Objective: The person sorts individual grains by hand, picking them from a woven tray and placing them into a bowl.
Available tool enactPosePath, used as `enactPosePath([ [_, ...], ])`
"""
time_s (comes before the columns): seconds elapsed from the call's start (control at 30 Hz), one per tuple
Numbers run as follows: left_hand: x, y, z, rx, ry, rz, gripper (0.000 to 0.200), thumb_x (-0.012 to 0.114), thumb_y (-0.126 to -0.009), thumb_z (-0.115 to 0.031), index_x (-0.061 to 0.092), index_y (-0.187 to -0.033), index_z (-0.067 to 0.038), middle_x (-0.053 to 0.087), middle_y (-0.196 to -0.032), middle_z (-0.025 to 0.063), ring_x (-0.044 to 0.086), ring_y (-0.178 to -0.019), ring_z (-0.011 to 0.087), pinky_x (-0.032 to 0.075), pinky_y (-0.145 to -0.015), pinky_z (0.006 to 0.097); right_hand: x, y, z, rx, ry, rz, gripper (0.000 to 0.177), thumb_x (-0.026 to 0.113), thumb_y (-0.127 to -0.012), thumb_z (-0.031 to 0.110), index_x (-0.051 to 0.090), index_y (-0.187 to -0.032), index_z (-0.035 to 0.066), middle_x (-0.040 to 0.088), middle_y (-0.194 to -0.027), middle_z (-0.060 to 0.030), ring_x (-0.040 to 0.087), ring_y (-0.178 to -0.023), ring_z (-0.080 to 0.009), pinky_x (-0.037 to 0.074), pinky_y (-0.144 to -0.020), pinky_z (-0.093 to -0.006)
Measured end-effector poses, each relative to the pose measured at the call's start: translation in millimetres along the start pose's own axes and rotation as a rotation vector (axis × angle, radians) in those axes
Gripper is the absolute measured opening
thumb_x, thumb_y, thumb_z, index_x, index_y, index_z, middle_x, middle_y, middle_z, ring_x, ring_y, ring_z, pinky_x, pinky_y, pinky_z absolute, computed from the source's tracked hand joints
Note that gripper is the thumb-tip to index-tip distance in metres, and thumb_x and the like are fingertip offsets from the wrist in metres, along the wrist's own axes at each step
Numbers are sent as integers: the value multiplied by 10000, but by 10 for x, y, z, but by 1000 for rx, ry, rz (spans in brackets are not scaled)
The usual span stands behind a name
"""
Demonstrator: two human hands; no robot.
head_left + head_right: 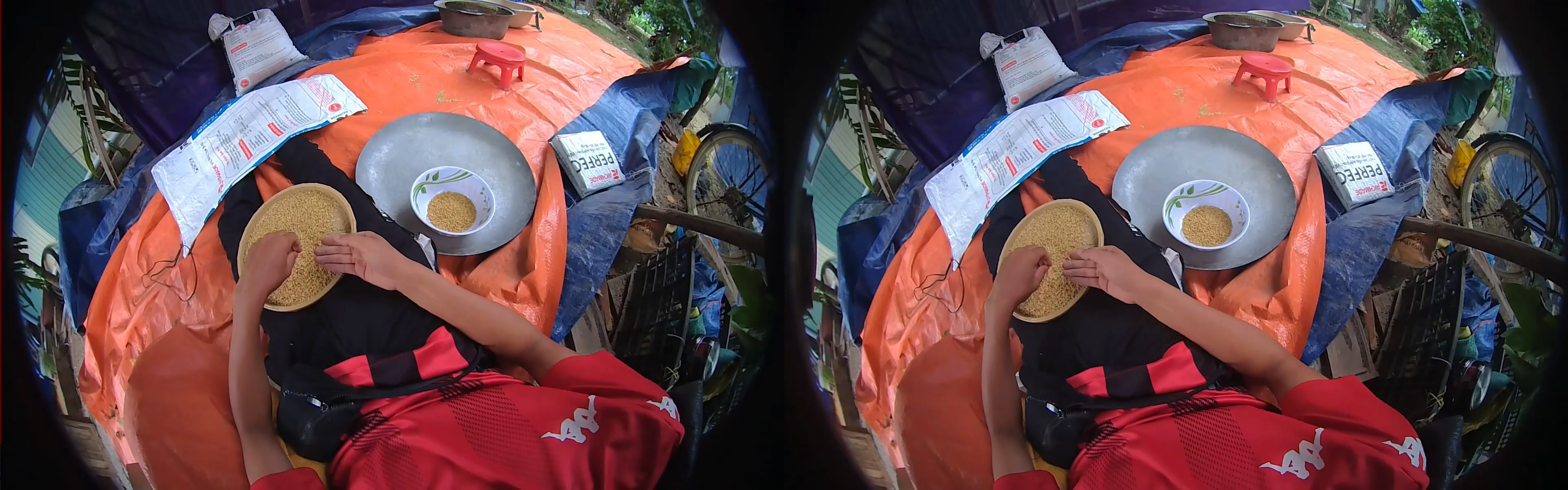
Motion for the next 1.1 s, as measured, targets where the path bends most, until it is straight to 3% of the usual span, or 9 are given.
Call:
enactPosePath([
  [0.43, -110, -21, -124, 31, 11, -62, 90, 574, -737, -52, 657, -769, -60, 640, -807, 97, 621, -813, 302, 485, -716, 415, 16, 12, 20, -5, -5, 14, 347, 480, -977, 178, 499, -1189, -96, 608, -1141, -232, 624, -1076, -306, 513, -963, -387],
  [1.1, -175, -12, -111, -55, 39, -102, 100, 604, -718, -61, 672, -791, -50, 676, -766, 115, 644, -759, 298, 500, -710, 412, 3, -7, 11, -8, 11, 21, 364, 458, -985, 184, 487, -1204, -105, 602, -1158, -237, 616, -1095, -311, 508, -970, -393],
])
Point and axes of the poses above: each hand's wrist, its own y-axis away from the middle knuckle, its own x-axis out of the palm, z = x × y, the point moved 7 cm from there along -y, towards the middle knuckle
